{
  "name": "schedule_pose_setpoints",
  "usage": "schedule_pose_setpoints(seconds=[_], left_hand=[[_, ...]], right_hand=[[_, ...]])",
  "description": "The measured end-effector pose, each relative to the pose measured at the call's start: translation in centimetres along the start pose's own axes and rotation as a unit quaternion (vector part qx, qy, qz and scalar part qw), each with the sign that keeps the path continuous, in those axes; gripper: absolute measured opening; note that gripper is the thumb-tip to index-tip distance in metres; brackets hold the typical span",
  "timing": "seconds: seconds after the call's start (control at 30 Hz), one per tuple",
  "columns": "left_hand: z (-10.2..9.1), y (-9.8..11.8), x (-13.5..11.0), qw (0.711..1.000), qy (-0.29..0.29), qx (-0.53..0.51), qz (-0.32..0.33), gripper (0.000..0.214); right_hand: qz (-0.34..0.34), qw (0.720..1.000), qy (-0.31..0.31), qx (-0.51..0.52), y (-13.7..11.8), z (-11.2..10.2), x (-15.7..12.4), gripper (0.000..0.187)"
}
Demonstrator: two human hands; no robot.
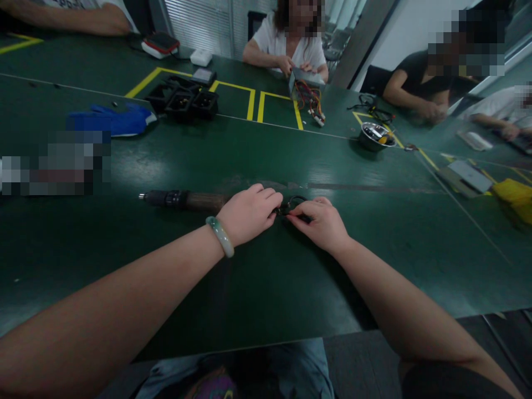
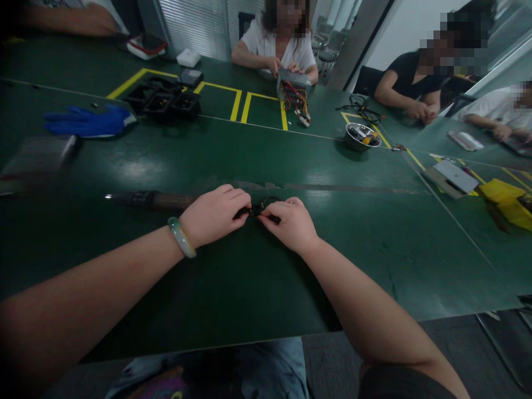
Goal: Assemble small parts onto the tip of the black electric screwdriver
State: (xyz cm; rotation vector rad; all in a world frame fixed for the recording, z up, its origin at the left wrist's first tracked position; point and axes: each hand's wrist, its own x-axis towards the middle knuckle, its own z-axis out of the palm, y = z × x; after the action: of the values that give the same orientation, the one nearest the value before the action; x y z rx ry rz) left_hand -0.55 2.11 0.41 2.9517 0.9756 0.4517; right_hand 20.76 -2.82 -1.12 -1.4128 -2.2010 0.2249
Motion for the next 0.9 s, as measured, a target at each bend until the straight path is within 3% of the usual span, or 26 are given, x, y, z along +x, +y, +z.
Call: schedule_pose_setpoints(seconds=[0.4, 0.9], left_hand=[[0.15, -0.22, -0.17, 0.999, -0.003, -0.039, 0.006, 0.020], [0.14, 0.03, -0.30, 0.996, 0.049, -0.061, -0.032, 0.022]], right_hand=[[0.010, 1.000, -0.011, -0.020, -0.22, -0.06, 0.30, 0.010], [0.000, 1.000, 0.014, -0.007, -0.04, 0.17, 0.30, 0.006]])
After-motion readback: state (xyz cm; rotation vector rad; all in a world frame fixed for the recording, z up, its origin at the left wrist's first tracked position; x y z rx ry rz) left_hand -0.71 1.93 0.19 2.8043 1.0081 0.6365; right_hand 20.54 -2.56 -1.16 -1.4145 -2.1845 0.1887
